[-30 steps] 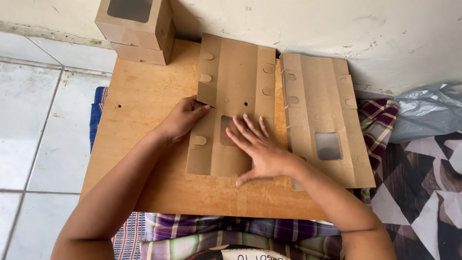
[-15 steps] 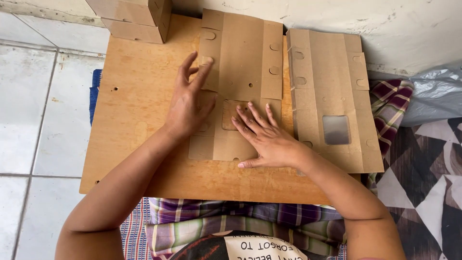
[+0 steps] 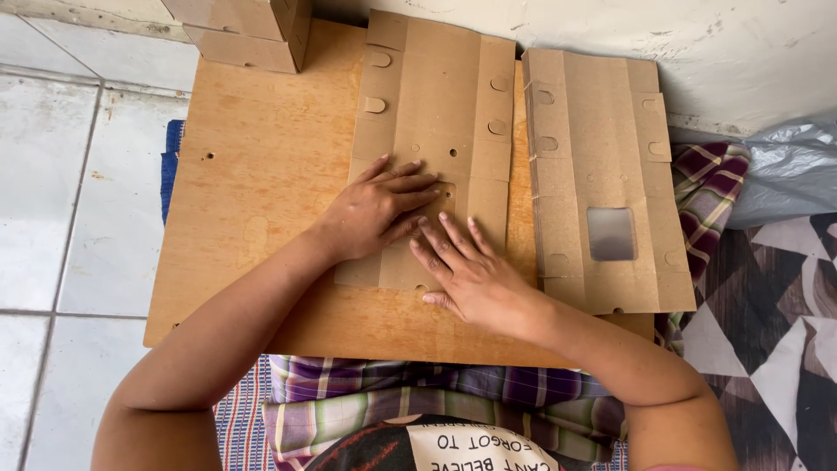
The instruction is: Assembling cardboard pastry boxes by folding and tucking pre-cut templates.
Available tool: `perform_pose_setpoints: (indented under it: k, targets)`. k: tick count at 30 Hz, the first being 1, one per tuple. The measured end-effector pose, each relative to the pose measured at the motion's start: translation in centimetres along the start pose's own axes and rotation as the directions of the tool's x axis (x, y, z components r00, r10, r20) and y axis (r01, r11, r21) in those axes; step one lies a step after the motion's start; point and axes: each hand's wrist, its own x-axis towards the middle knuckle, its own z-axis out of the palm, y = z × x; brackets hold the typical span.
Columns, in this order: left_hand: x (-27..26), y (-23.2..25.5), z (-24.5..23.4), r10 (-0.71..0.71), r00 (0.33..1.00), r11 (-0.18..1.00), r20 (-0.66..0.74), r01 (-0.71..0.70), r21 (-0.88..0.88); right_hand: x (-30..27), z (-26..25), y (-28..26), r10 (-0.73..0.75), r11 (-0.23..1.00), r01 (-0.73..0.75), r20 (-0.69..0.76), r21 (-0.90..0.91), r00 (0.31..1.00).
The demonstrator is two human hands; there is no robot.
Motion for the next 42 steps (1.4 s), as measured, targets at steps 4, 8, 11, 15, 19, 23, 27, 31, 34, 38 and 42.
perform_pose_setpoints:
  k: [4,8,11,15,19,23,27,31,34,38,42]
  targets:
    - [-0.1,-0.2,0.2,0.006,1.0,1.0,0.02,-0.007,0.017,-0.4,1.0,-1.4,-0.051,0.994,0.023,-0.286,-0.103,0.957]
    - [-0.1,-0.3,0.3,0.018,0.999,0.997,0.026,-0.02,0.071,-0.6,1.0,-1.3,-0.128,0.984,0.062,-0.419,-0.168,0.899]
    - [-0.1,-0.2,0.2,0.017,1.0,0.997,0.023,-0.019,0.078,-0.6,1.8,-0.7,-0.141,0.982,0.066,-0.462,-0.175,0.876]
    - [-0.2,-0.4,0.4,0.041,0.999,0.998,-0.022,-0.039,0.058,-0.7,0.8,-0.7,-0.158,0.979,0.068,-0.498,-0.194,0.853]
    - [-0.2,-0.5,0.4,0.098,0.992,0.995,-0.082,-0.096,0.033,-0.4,1.6,-0.2,-0.157,0.984,0.088,-0.504,-0.157,0.849]
    - [-0.4,-0.7,1.6,0.144,0.976,0.989,-0.165,-0.146,-0.001,-0.1,3.1,1.3,-0.143,0.99,0.123,-0.521,-0.074,0.841]
    - [-0.8,-0.4,1.9,0.136,0.989,0.976,-0.055,-0.143,-0.166,-0.7,-1.9,1.7,-0.066,0.979,0.142,-0.433,0.146,0.899]
    - [-1.3,1.2,-0.1,0.14,0.985,0.948,0.103,-0.104,-0.3,-0.4,-0.5,3.8,-0.006,0.973,0.1,-0.413,0.207,0.911]
    - [-0.7,2.5,-1.8,0.108,0.971,0.961,0.214,-0.048,-0.271,-0.6,-0.4,4.0,0.018,0.991,0.045,-0.443,0.13,0.896]
    - [-0.4,3.2,-2.2,0.066,0.96,0.968,0.271,0.004,-0.252,-1.1,-1.6,3.6,0.027,0.986,0.038,-0.377,0.163,0.926]
    - [-0.4,3.9,-2.9,0.093,0.958,0.97,0.271,-0.026,-0.241,-2.0,-3.9,2.5,0.002,0.985,0.037,-0.228,0.167,0.974]
